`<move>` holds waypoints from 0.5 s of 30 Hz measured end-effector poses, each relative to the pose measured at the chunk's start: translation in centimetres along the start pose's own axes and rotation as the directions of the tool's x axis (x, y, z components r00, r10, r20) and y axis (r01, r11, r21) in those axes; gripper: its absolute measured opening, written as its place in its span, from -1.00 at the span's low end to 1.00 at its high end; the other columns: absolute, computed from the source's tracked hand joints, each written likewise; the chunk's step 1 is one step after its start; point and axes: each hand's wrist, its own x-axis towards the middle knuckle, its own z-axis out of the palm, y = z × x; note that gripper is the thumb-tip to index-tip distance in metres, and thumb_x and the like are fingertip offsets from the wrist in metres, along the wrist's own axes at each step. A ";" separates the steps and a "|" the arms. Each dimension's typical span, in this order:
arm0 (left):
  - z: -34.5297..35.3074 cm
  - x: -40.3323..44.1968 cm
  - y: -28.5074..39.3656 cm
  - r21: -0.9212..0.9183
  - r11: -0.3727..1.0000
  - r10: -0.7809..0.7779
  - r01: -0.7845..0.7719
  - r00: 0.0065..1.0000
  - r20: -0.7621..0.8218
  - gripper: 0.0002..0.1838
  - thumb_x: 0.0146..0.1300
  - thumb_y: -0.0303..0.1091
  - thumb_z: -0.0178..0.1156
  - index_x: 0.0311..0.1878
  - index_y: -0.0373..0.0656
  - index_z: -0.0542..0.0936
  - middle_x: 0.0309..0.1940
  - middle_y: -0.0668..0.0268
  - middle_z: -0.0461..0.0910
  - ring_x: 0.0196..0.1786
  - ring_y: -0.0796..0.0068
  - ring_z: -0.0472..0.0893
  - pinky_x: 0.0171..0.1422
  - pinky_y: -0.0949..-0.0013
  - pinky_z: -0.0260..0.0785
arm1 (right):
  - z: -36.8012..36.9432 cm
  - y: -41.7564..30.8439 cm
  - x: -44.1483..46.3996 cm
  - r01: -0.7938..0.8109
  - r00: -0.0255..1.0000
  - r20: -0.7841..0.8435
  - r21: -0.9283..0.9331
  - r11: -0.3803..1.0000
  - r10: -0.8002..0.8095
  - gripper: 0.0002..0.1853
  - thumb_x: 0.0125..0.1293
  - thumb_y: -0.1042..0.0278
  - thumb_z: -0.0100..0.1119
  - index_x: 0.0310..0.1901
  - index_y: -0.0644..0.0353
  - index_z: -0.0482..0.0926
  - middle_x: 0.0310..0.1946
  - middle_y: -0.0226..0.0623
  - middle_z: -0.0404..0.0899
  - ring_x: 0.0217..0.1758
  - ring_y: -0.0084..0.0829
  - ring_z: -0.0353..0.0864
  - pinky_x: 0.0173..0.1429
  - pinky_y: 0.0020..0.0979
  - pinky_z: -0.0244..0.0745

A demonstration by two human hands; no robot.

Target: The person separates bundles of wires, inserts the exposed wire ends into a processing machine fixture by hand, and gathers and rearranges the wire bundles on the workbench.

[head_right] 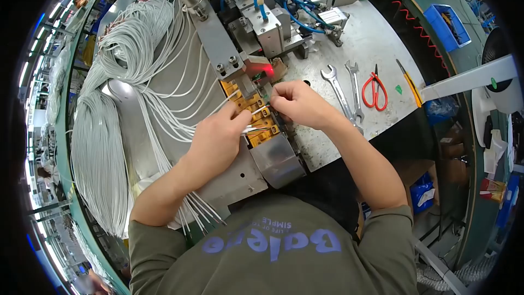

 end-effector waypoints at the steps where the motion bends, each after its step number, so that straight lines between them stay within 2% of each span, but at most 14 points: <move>1: 0.3 -0.2 -0.6 -0.065 0.998 0.018 -0.022 0.998 -0.054 -0.76 0.00 -0.60 0.18 -0.20 -0.21 0.58 -0.27 0.15 0.53 -0.40 0.08 0.55 -0.32 0.17 0.39 | -0.2 0.0 0.0 0.019 1.000 0.006 -0.006 1.000 -0.019 -0.81 0.30 0.34 0.07 -0.40 0.26 0.55 -0.66 -0.52 0.39 -0.60 -0.68 0.34 -0.53 -0.54 0.22; 2: 0.4 -0.3 -1.0 -0.130 0.991 0.029 -0.043 0.994 -0.107 -0.73 0.01 -0.62 0.18 -0.17 -0.21 0.59 -0.26 0.16 0.53 -0.41 0.10 0.55 -0.32 0.20 0.39 | -0.5 0.2 0.0 0.016 0.999 -0.048 0.050 0.999 -0.013 -0.81 0.29 0.34 0.09 -0.40 0.26 0.56 -0.65 -0.52 0.40 -0.60 -0.69 0.35 -0.52 -0.56 0.22; 4: -0.1 0.0 -1.7 -0.378 0.920 0.040 -0.108 0.982 -0.184 -0.76 0.07 -0.61 0.18 -0.15 -0.22 0.61 -0.29 0.21 0.55 -0.42 0.28 0.55 -0.33 0.33 0.37 | -1.0 0.4 0.1 0.015 0.991 -0.135 0.160 0.987 0.007 -0.82 0.29 0.34 0.12 -0.38 0.27 0.56 -0.63 -0.51 0.42 -0.59 -0.70 0.36 -0.50 -0.58 0.24; 5: -0.3 0.0 -2.0 -0.490 0.860 0.031 -0.140 0.974 -0.223 -0.77 0.10 -0.61 0.18 -0.14 -0.22 0.61 -0.30 0.23 0.56 -0.43 0.37 0.55 -0.34 0.39 0.36 | -1.0 0.1 -0.1 0.013 0.990 -0.142 0.096 0.995 0.000 -0.84 0.28 0.35 0.15 -0.37 0.27 0.57 -0.61 -0.50 0.44 -0.57 -0.71 0.37 -0.48 -0.59 0.25; 6: -1.7 -0.1 -1.5 -0.606 0.791 -0.108 0.081 0.994 -0.009 -0.85 0.20 -0.53 0.21 -0.16 -0.25 0.65 -0.40 0.33 0.59 -0.42 0.64 0.48 -0.34 0.54 0.29 | -0.9 -0.9 -0.7 0.011 0.989 -0.148 0.033 0.999 -0.006 -0.85 0.27 0.36 0.17 -0.35 0.27 0.57 -0.60 -0.50 0.45 -0.56 -0.71 0.38 -0.47 -0.60 0.27; 7: -2.0 -0.1 -1.6 -0.636 0.761 -0.138 0.124 0.990 0.027 -0.87 0.22 -0.52 0.21 -0.17 -0.26 0.65 -0.43 0.36 0.59 -0.42 0.68 0.46 -0.34 0.56 0.28 | -0.6 -1.9 -1.4 0.009 0.988 -0.157 -0.029 1.000 -0.014 -0.86 0.27 0.37 0.19 -0.34 0.28 0.58 -0.58 -0.49 0.47 -0.55 -0.72 0.38 -0.45 -0.61 0.29; 8: -2.1 -0.1 -1.7 -0.664 0.729 -0.162 0.165 0.984 0.067 -0.88 0.23 -0.52 0.21 -0.18 -0.27 0.66 -0.46 0.39 0.58 -0.42 0.71 0.44 -0.35 0.57 0.28 | 0.1 -3.3 -2.2 0.013 0.997 -0.070 -0.023 1.000 -0.014 -0.87 0.25 0.40 0.23 -0.29 0.30 0.59 -0.54 -0.48 0.51 -0.49 -0.73 0.43 -0.39 -0.62 0.35; 10: -1.7 -0.1 -2.0 -0.707 0.676 -0.176 0.209 0.977 0.120 -0.88 0.24 -0.51 0.21 -0.19 -0.28 0.67 -0.48 0.45 0.61 -0.44 0.75 0.41 -0.35 0.59 0.28 | 1.7 -4.9 -3.4 0.185 0.981 -0.049 -0.061 0.981 -0.188 -0.87 0.24 0.42 0.24 -0.26 0.32 0.59 -0.52 -0.48 0.52 -0.47 -0.73 0.44 -0.37 -0.61 0.37; 11: -1.7 -0.1 -2.0 -0.715 0.660 -0.175 0.230 0.973 0.151 -0.87 0.23 -0.50 0.21 -0.18 -0.29 0.67 -0.50 0.41 0.59 -0.45 0.74 0.39 -0.36 0.57 0.26 | 2.4 -5.4 -3.7 0.269 0.961 -0.039 -0.081 0.960 -0.273 -0.87 0.24 0.44 0.25 -0.25 0.33 0.59 -0.51 -0.48 0.53 -0.45 -0.73 0.45 -0.36 -0.61 0.38; 12: -1.8 -0.1 -1.9 -0.722 0.644 -0.173 0.252 0.968 0.184 -0.86 0.22 -0.50 0.22 -0.18 -0.29 0.66 -0.52 0.37 0.58 -0.47 0.72 0.37 -0.38 0.54 0.25 | 3.0 -5.8 -3.7 0.285 0.955 -0.040 -0.135 0.949 -0.293 -0.88 0.25 0.46 0.23 -0.25 0.34 0.59 -0.51 -0.49 0.53 -0.44 -0.73 0.44 -0.34 -0.61 0.38; 13: -1.8 0.0 -1.9 -0.729 0.628 -0.168 0.273 0.962 0.215 -0.85 0.21 -0.50 0.22 -0.17 -0.29 0.66 -0.53 0.34 0.56 -0.48 0.71 0.35 -0.40 0.52 0.24 | 3.1 -5.8 -3.7 0.270 0.961 -0.036 -0.114 0.956 -0.275 -0.88 0.25 0.46 0.22 -0.25 0.34 0.59 -0.51 -0.49 0.53 -0.45 -0.74 0.44 -0.35 -0.61 0.38; 15: -2.2 0.0 -2.2 -0.773 0.571 -0.174 0.276 0.961 0.215 -0.86 0.24 -0.50 0.20 -0.16 -0.31 0.65 -0.42 0.36 0.62 -0.37 0.72 0.46 -0.26 0.56 0.32 | 2.9 -5.7 -3.6 0.238 0.970 -0.027 -0.077 0.968 -0.241 -0.89 0.26 0.47 0.20 -0.26 0.34 0.59 -0.51 -0.48 0.53 -0.45 -0.74 0.43 -0.35 -0.61 0.37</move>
